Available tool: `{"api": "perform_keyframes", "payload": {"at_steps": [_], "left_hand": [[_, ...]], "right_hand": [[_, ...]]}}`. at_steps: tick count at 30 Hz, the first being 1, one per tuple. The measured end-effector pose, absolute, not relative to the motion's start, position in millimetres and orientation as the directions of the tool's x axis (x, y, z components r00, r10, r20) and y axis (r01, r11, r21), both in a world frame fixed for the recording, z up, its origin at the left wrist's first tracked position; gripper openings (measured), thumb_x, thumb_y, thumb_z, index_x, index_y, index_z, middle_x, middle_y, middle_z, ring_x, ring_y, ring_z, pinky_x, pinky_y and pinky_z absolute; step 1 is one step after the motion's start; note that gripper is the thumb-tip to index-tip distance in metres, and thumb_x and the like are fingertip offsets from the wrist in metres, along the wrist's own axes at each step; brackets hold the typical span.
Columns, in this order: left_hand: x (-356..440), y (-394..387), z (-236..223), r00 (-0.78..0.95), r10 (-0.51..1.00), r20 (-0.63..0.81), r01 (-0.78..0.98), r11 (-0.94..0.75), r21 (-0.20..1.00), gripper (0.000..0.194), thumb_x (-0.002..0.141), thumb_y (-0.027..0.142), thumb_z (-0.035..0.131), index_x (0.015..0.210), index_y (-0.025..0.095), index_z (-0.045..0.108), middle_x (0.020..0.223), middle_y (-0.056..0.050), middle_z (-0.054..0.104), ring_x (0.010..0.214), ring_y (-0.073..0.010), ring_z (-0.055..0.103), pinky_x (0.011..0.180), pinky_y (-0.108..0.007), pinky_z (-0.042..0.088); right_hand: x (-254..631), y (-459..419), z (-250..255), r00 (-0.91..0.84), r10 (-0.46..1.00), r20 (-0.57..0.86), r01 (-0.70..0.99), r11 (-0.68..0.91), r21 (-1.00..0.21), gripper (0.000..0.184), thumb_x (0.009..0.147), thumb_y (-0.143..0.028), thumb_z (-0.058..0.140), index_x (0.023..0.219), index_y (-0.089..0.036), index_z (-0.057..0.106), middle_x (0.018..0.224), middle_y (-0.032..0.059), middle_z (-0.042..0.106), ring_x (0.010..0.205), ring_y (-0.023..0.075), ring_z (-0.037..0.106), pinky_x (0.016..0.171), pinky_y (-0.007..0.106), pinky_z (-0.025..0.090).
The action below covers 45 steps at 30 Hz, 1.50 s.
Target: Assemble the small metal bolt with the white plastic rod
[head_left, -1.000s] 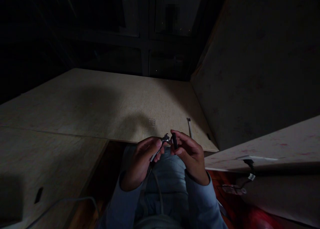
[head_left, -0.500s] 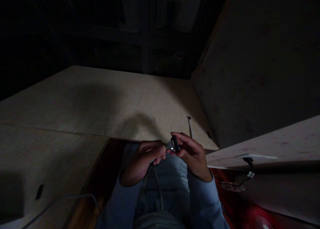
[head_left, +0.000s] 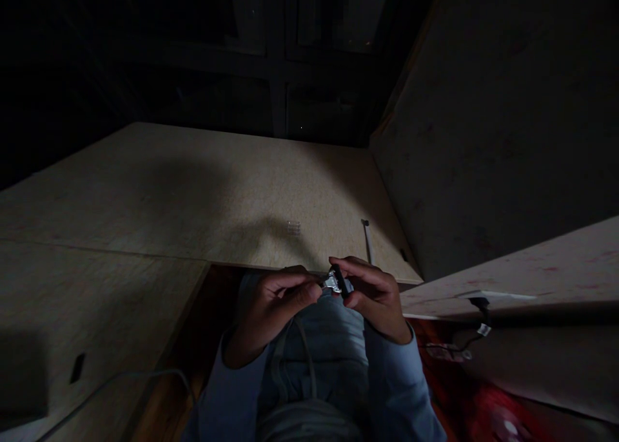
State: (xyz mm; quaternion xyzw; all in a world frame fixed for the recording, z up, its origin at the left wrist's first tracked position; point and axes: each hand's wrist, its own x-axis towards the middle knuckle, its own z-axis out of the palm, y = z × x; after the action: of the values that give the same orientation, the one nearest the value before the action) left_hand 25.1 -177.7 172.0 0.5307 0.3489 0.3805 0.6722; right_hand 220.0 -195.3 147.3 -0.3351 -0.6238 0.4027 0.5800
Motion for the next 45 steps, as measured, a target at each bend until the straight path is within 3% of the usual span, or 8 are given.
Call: {"api": "perform_keyframes", "payload": {"at_steps": [15, 22, 30, 45], "left_hand": [[26.1, -173.9, 167.4, 0.444, 0.896, 0.005, -0.125, 0.056, 0.991, 0.027, 0.083, 0.045, 0.072, 0.080, 0.019, 0.079, 0.081, -0.006, 0.073, 0.077, -0.0170, 0.061, 0.068, -0.025, 0.044], [26.3, -173.7, 167.4, 0.426, 0.905, 0.014, -0.111, 0.037, 0.993, 0.024, 0.080, 0.042, 0.075, 0.075, 0.019, 0.078, 0.070, -0.004, 0.070, 0.072, -0.0176, 0.062, 0.069, -0.027, 0.048], [28.7, -174.1, 167.0, 0.415, 0.907, 0.066, -0.087, -0.033, 0.996, 0.023, 0.081, 0.042, 0.075, 0.083, 0.021, 0.081, 0.084, -0.007, 0.076, 0.079, -0.0194, 0.066, 0.074, -0.029, 0.051], [31.4, -175.2, 161.7, 0.368, 0.929, 0.026, -0.060, -0.005, 0.998, 0.029, 0.081, 0.046, 0.074, 0.085, 0.018, 0.081, 0.080, -0.007, 0.075, 0.076, -0.0194, 0.064, 0.070, -0.028, 0.050]], "right_hand": [[220.1, -194.2, 145.3, -0.135, 0.898, 0.418, -0.036, 0.417, -0.908, 0.042, 0.087, -0.040, 0.072, 0.128, -0.031, 0.068, 0.089, 0.0031, 0.063, 0.076, 0.0158, 0.059, 0.073, 0.031, 0.049], [220.2, -193.2, 145.3, -0.130, 0.885, 0.447, -0.019, 0.448, -0.894, 0.042, 0.085, -0.044, 0.073, 0.125, -0.031, 0.071, 0.087, 0.0037, 0.065, 0.078, 0.0170, 0.060, 0.073, 0.031, 0.049], [220.7, -190.8, 145.0, -0.108, 0.871, 0.480, -0.001, 0.483, -0.876, 0.039, 0.084, -0.041, 0.075, 0.122, -0.035, 0.072, 0.087, 0.0042, 0.068, 0.079, 0.0180, 0.061, 0.071, 0.032, 0.051], [217.4, -188.1, 141.7, -0.057, 0.897, 0.438, 0.014, 0.439, -0.898, 0.040, 0.081, -0.047, 0.077, 0.117, -0.031, 0.075, 0.085, 0.0057, 0.068, 0.082, 0.0199, 0.061, 0.073, 0.034, 0.051]]}}
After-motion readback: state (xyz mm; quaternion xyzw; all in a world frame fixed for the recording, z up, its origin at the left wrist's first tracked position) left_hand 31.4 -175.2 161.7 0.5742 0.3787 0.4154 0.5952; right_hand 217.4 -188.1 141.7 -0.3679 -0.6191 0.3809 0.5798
